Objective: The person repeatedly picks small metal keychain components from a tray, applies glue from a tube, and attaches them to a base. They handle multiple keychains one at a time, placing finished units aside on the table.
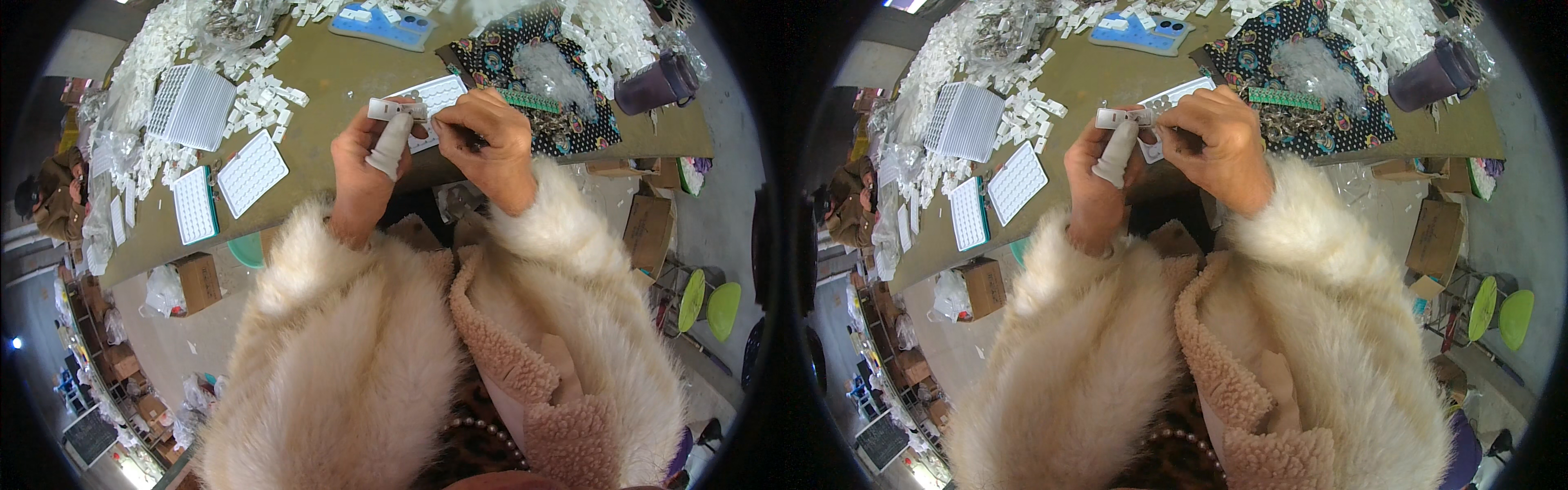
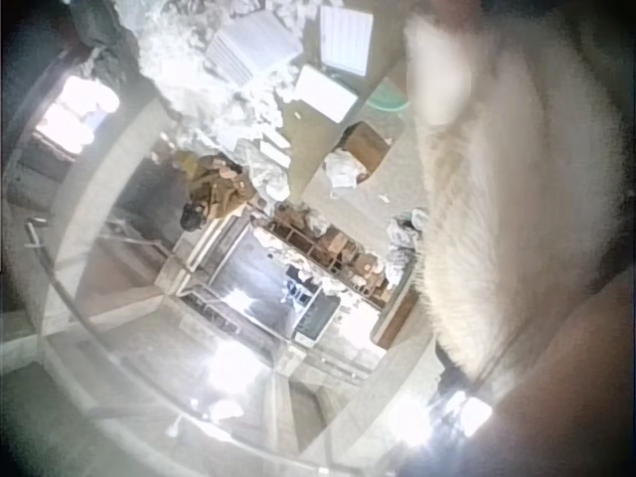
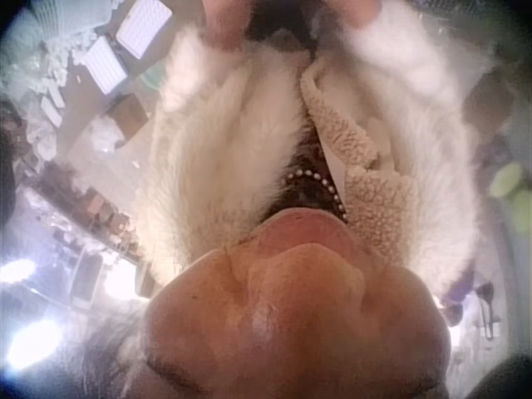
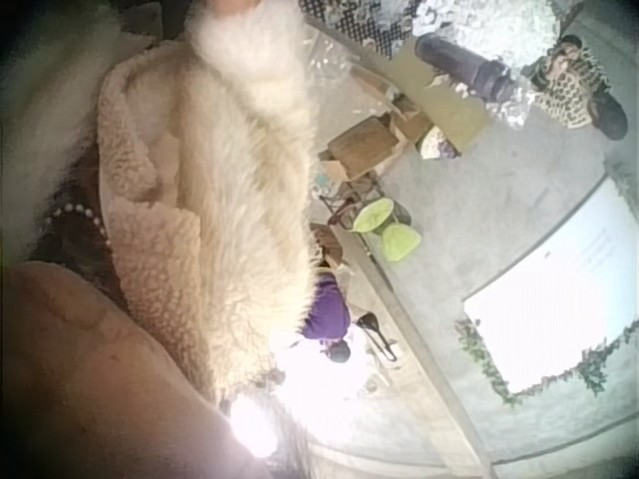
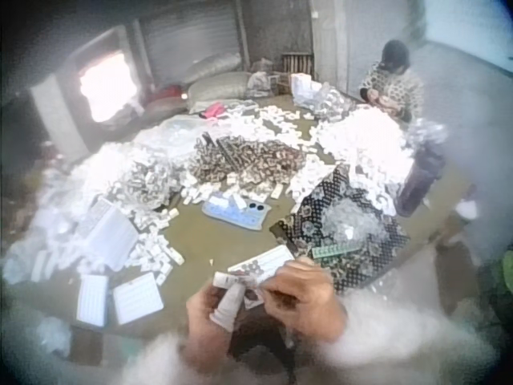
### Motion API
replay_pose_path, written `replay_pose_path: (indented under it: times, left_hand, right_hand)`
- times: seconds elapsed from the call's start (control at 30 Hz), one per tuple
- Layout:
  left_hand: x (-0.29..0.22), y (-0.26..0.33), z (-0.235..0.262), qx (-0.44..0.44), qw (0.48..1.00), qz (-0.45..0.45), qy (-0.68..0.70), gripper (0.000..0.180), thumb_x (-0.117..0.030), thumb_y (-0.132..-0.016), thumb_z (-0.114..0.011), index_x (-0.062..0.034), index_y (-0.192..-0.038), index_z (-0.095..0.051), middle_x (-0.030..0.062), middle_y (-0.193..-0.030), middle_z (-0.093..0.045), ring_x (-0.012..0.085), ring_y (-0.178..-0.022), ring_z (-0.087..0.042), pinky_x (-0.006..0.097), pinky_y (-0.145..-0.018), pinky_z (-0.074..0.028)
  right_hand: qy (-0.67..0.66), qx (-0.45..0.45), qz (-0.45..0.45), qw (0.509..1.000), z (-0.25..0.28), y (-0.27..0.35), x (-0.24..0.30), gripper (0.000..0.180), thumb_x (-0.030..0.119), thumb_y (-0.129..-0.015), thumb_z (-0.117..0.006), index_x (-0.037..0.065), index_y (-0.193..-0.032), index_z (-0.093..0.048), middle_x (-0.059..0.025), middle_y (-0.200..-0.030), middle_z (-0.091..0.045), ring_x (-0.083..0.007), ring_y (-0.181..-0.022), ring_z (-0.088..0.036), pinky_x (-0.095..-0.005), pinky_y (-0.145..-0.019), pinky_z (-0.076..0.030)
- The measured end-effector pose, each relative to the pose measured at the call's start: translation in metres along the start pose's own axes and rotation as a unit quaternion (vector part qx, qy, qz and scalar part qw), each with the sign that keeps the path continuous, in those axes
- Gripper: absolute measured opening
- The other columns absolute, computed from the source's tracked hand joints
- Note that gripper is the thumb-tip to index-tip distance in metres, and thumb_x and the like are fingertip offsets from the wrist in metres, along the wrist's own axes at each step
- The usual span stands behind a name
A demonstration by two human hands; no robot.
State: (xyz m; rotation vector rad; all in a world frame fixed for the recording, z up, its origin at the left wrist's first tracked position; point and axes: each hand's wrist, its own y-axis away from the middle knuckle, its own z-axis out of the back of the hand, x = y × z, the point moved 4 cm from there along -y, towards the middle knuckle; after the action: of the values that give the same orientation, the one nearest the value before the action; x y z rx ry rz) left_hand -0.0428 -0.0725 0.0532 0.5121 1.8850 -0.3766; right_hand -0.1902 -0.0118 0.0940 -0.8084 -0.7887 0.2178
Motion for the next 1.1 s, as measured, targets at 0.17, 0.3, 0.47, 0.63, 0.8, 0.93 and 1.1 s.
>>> replay_pose_path:
  times: [0.17, 0.3, 0.47, 0.63, 0.8, 0.93, 1.1]
  left_hand:
    - [-0.005, 0.003, -0.004, -0.022, 0.960, -0.152, -0.235, 0.020, 0.001, -0.094, -0.063, 0.0008, -0.115, -0.063, 0.0066, -0.095, -0.070, 0.0108, -0.079, -0.067, 0.027, -0.070, -0.055]
    - [-0.006, 0.004, -0.006, -0.019, 0.938, -0.173, -0.298, 0.020, 0.001, -0.095, -0.062, 0.0006, -0.115, -0.063, 0.0054, -0.091, -0.070, 0.0088, -0.079, -0.066, 0.025, -0.068, -0.054]
    - [-0.010, 0.008, -0.005, -0.020, 0.974, -0.120, -0.192, 0.019, 0.000, -0.096, -0.061, 0.0013, -0.115, -0.063, 0.0079, -0.090, -0.070, 0.0080, -0.071, -0.064, 0.024, -0.060, -0.051]
    - [-0.003, 0.004, 0.000, 0.035, 0.998, 0.035, 0.037, 0.023, -0.013, -0.101, -0.057, 0.0027, -0.117, -0.062, 0.0085, -0.092, -0.068, 0.0036, -0.055, -0.047, 0.021, -0.049, -0.035]
    - [0.009, 0.003, 0.000, 0.052, 0.983, 0.098, 0.145, 0.030, -0.022, -0.103, -0.056, 0.0033, -0.118, -0.061, 0.0065, -0.087, -0.066, 0.0050, -0.049, -0.040, 0.022, -0.046, -0.032]
    - [0.009, 0.004, 0.002, 0.044, 0.986, 0.095, 0.127, 0.027, -0.021, -0.102, -0.058, 0.0017, -0.115, -0.064, 0.0050, -0.087, -0.067, 0.0039, -0.052, -0.043, 0.022, -0.047, -0.033]
    - [0.004, 0.003, 0.001, -0.014, 0.989, -0.032, -0.144, 0.018, -0.009, -0.098, -0.061, 0.0014, -0.112, -0.067, 0.0040, -0.092, -0.069, 0.0034, -0.066, -0.056, 0.021, -0.056, -0.043]
  right_hand:
    - [0.085, -0.015, 0.043, 0.995, 0.000, 0.000, 0.004, 0.019, -0.003, -0.061, -0.074, 0.008, -0.071, -0.063, -0.0046, -0.063, -0.055, -0.0248, -0.060, -0.055, -0.0345, -0.062, -0.039]
    - [0.086, -0.015, 0.011, 0.996, -0.002, 0.003, 0.000, 0.016, -0.002, -0.065, -0.075, 0.007, -0.071, -0.064, -0.0050, -0.064, -0.058, -0.0250, -0.060, -0.055, -0.0350, -0.063, -0.040]
    - [-0.178, 0.058, -0.248, 0.951, -0.005, 0.014, -0.017, 0.005, 0.000, -0.083, -0.071, 0.003, -0.085, -0.068, 0.0007, -0.071, -0.062, -0.0092, -0.064, -0.052, -0.0253, -0.062, -0.041]
    - [-0.363, 0.069, -0.357, 0.858, -0.010, 0.019, -0.023, 0.006, 0.004, -0.089, -0.071, -0.002, -0.091, -0.070, 0.0001, -0.074, -0.065, -0.0051, -0.067, -0.054, -0.0223, -0.059, -0.044]
    - [-0.307, 0.066, -0.338, 0.887, -0.010, 0.018, -0.020, 0.008, 0.005, -0.089, -0.072, -0.003, -0.089, -0.071, -0.0012, -0.072, -0.065, -0.0049, -0.069, -0.055, -0.0229, -0.061, -0.045]
    - [-0.184, 0.032, -0.255, 0.949, -0.004, 0.015, -0.012, 0.006, 0.003, -0.082, -0.074, 0.001, -0.085, -0.069, -0.0032, -0.070, -0.064, -0.0072, -0.067, -0.055, -0.0261, -0.062, -0.044]
    - [-0.018, -0.008, -0.046, 0.999, 0.001, 0.008, 0.000, 0.015, -0.002, -0.068, -0.074, 0.006, -0.077, -0.066, -0.0060, -0.067, -0.062, -0.0205, -0.061, -0.056, -0.0330, -0.063, -0.044]
